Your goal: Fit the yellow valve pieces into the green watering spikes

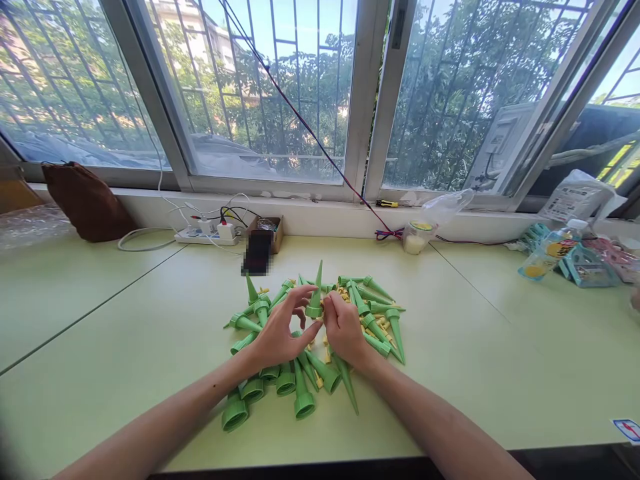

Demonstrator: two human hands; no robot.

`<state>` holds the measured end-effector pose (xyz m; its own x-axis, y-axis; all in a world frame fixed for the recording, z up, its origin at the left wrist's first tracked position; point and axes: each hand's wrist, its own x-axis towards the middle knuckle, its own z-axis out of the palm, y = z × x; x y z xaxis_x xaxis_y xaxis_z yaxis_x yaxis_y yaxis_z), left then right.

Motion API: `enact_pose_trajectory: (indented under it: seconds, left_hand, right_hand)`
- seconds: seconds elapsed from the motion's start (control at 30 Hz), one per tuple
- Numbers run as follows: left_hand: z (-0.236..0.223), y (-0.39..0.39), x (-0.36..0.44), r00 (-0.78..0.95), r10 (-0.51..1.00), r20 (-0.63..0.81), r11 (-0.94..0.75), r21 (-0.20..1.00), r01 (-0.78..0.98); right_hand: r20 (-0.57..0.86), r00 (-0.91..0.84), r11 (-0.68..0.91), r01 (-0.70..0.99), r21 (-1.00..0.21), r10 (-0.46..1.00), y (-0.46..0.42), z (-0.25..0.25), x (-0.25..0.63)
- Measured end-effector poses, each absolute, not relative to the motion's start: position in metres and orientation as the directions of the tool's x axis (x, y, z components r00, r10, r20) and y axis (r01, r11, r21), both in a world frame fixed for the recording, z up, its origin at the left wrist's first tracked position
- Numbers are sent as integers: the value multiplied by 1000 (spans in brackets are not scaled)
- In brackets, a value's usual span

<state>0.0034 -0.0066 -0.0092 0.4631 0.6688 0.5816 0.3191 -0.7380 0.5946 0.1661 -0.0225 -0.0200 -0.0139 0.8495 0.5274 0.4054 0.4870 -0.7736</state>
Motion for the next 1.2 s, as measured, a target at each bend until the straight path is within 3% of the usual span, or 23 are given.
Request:
enact_pose_trajectory:
  seconds: [0.43,0.73,0.93,1.2]
  left_hand:
    - [-12,-5,4,446,680,581,-729,600,330]
    - [-9,1,5,443,572,691,-820,465,334]
    - [-4,-4,5,297,589,751,-787,452,419]
    - [-1,-5,4,377,713,591,-698,645,309]
  right_hand:
    - [529,-61,510,380,-772,846,-23,-22,166]
    - [555,-45,531,367,-764,831,-21,-22,166]
    - [593,31,522,442,-730,804,-17,-24,167]
    - [619,-53,569,464,-679,783,-20,-24,165]
